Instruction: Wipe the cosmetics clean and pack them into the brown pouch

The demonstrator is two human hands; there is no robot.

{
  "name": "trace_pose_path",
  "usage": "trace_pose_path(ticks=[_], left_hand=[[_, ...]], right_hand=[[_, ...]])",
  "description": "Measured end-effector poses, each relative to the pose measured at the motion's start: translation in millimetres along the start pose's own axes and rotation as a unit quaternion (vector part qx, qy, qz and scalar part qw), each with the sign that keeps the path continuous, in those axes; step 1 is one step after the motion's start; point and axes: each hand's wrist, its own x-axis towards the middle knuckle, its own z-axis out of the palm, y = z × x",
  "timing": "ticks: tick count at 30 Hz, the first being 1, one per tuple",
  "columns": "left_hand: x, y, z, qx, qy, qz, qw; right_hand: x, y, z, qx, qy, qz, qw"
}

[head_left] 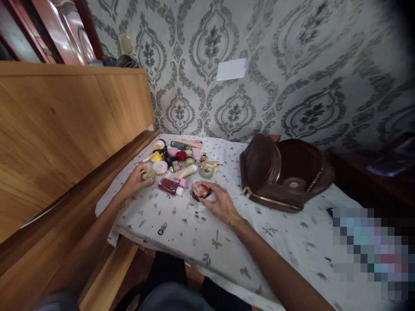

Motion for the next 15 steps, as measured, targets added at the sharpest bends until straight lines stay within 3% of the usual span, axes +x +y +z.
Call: trace_pose_path(ticks=[3, 6, 10, 15], left_hand=[[15.8, 14.9, 0.4, 0.050, -0.013, 0.087, 0.995], [48.6, 28.1, 7.2, 0.142, -0.071, 0.137, 0.978], [87.6, 30.2, 13.7, 0.268, -0.143, 0.083, 0.949], [89.3, 29.6, 11.3, 0.320, -0.092, 0.029, 0.942]], right_hand=[[-0.9, 0.7, -0.8, -0.007, -0.004, 0.009, 1.000], [-1.6, 0.0, -2.0, -0.013, -0.013, 0.003, 1.000], [-3.0, 1.1, -4.1, -0.031, -0.016, -0.009, 0.999], [-3.1, 7.7, -9.1, -0.060, -0.007, 0.000, 0.998]])
